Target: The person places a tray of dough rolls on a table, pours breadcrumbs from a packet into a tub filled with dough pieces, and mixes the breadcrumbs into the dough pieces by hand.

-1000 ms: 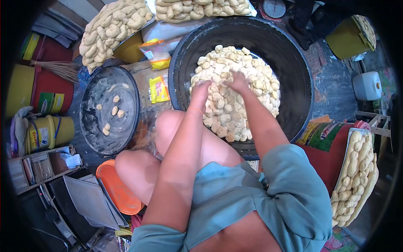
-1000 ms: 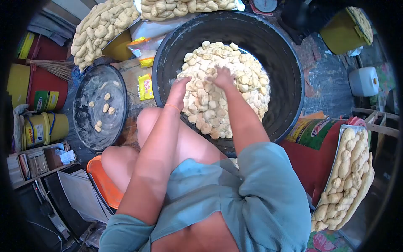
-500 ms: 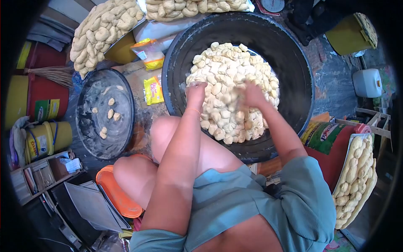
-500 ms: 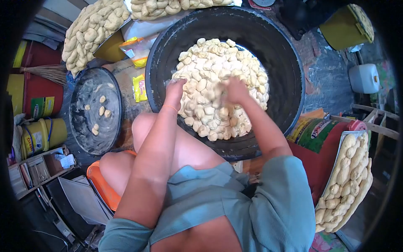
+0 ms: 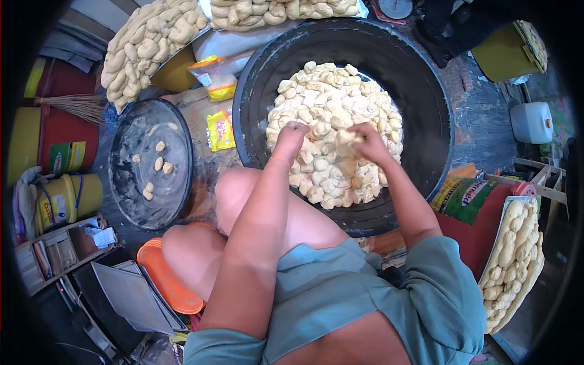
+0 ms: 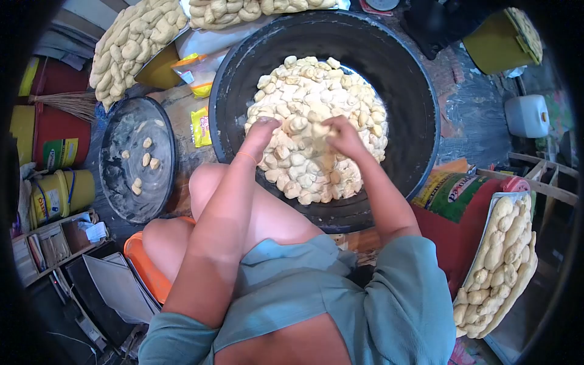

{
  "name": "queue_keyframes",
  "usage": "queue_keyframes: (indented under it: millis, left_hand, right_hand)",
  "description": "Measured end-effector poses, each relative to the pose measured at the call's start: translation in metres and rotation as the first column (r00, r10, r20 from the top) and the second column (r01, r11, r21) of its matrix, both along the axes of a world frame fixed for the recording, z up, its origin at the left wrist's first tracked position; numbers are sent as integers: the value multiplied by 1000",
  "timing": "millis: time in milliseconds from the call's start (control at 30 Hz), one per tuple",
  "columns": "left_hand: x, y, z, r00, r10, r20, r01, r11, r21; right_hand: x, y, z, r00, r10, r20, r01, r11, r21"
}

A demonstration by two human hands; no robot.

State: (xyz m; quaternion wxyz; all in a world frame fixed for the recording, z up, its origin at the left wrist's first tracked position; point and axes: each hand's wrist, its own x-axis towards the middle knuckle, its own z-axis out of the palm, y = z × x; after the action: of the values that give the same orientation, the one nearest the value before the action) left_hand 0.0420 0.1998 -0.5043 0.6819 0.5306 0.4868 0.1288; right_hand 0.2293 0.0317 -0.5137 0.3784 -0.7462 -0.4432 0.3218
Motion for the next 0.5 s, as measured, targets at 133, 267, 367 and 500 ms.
queue_keyframes:
  millis: [133,267,367,500]
  left_hand:
    - [-2,1,7,999,-24,-39,24,1000,-6]
    - [-3,5,3,998,57,-28,-56,997,45]
    - [-4,8,4,990,139,-6,-138,985,108]
    - [-4,8,15,969,247,3,-245,959,139]
  right_hand:
    - [30,12,7,675,-273,-686,423,904,57]
    - [41,42,-35,743,-509,435,537,841,67]
    - [6,73,-50,721,-187,667,367,920,-139]
    - [-91,90,-43,771,146,620,206,865,-459]
